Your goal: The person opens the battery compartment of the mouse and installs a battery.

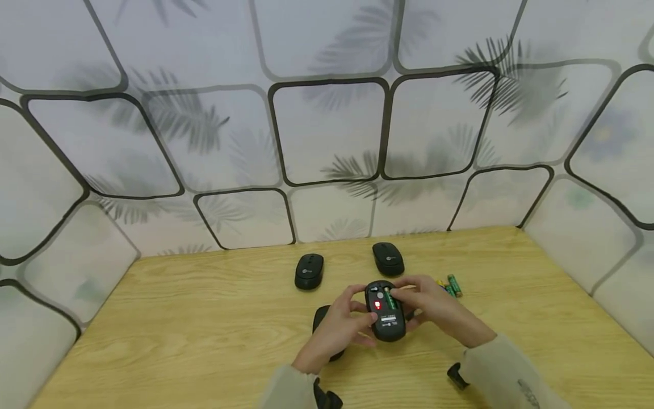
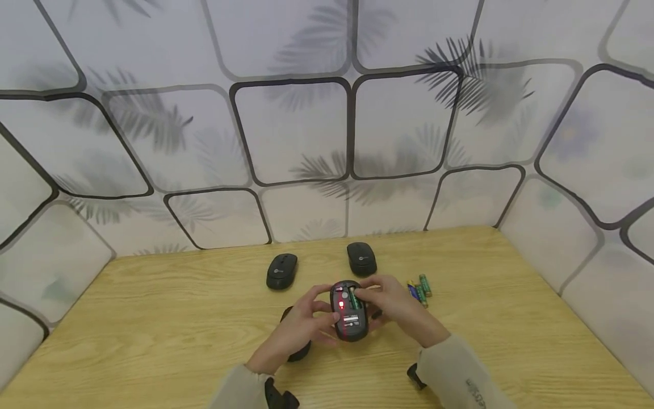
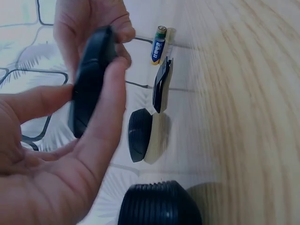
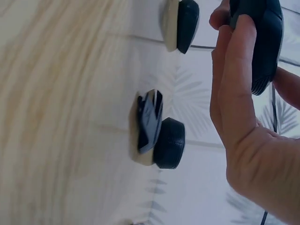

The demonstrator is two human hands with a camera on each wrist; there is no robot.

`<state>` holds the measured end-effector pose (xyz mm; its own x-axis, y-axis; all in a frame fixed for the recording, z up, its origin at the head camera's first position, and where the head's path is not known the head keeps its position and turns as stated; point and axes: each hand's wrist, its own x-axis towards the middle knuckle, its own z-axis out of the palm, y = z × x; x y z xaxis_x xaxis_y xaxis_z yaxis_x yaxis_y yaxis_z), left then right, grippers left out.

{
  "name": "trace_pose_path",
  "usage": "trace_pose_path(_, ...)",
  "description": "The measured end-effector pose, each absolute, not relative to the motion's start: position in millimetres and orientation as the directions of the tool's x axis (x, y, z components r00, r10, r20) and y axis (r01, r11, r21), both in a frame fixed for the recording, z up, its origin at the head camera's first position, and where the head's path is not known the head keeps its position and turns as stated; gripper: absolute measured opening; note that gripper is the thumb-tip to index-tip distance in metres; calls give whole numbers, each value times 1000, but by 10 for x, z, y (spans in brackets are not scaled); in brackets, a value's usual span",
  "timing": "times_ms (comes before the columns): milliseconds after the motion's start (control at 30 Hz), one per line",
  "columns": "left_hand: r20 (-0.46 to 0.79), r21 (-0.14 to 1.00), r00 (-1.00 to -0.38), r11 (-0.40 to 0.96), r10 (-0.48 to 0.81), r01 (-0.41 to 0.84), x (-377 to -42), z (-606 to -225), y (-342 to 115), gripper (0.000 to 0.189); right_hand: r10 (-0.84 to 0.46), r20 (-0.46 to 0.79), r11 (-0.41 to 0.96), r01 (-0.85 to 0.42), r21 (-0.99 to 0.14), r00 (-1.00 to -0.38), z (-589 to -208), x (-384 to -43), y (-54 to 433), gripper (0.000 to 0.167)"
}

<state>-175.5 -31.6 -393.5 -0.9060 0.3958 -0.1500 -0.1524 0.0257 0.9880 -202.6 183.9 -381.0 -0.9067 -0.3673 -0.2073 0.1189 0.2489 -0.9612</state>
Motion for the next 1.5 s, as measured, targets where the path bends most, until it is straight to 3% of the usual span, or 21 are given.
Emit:
trace_pose_path(300, -208, 974, -924, 158, 322, -164, -1812, -3971, -192, 58, -358, -216, 341, 89, -936, -908, -3913, -2060, 1923, 29)
trace_pose_path(700, -207, 948, -946, 289, 250, -131, -1817, -4032, -58, 41, -354, -257, 397, 105, -912, -899, -3936, -2084, 1961, 29)
trace_pose_path(1067, -219, 936, -944, 325, 245, -133, -1811, -4067, -19, 40, -341, -255, 447, 83, -891, -905, -3974, -2105, 1963, 23)
trace_pose_path(1500, -184, 870, -952, 492, 244, -42, -1829, -3985, -37, 42, -292, -262, 530, 72, -845, -920, -3843, -2167, 2040, 24)
